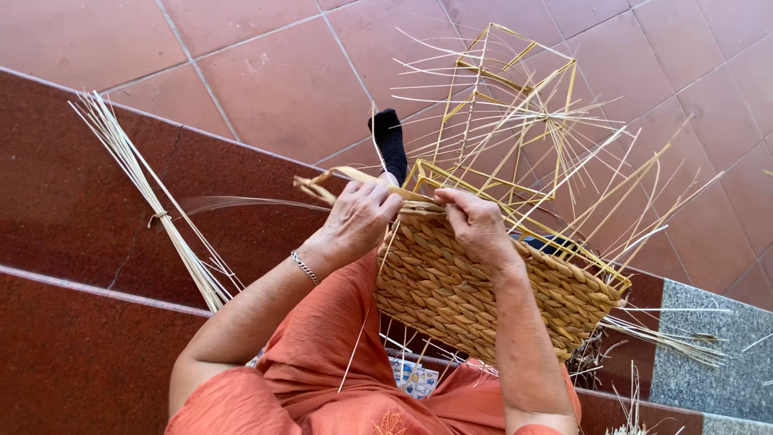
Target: The person weaves a rectangular basket by hand, interlacing dried plant strips through a pre-formed frame. They repeatedly pull and tighten the strips to build up the basket walls, occasionally adjusting the frame and trimming excess material.
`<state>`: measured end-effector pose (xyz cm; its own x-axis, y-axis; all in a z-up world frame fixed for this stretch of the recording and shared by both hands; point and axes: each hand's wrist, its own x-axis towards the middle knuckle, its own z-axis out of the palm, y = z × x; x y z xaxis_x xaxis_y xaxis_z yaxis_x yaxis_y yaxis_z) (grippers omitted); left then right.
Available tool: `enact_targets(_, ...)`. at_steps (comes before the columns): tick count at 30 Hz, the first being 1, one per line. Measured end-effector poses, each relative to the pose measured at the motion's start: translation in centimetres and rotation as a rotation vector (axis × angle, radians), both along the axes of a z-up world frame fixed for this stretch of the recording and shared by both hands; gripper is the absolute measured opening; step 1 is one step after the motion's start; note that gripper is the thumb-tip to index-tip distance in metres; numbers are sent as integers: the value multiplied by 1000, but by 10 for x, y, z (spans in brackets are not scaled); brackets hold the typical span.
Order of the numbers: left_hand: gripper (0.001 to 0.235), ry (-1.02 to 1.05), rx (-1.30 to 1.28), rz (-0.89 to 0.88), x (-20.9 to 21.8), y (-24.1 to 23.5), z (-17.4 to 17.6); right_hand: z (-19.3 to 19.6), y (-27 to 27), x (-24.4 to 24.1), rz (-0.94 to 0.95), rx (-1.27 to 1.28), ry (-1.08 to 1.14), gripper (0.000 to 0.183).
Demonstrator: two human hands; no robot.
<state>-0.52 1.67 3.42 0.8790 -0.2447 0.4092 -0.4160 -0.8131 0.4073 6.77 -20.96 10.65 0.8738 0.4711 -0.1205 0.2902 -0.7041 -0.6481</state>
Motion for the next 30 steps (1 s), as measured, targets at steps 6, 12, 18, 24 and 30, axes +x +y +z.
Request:
enact_targets(6,19,-399,66,115,17,-13,41,3,9,-6,141,-16,-290,29)
enact_targets(12,21,-273,-113,-20,30,-50,-3,-11,3,-3,-48,57,-123,20)
enact_targets(18,18,419,-262,37,110,-69,-27,-8,-5,-2,-32,44,-27,18)
enact_targets(24,28,192,-626,-31,117,-64,-19,-10,-4,-2,-95,66,-65,16)
enact_targets(30,29,701,-1726,37,56,-36,-19,-25,7,2,-47,128,-344,13)
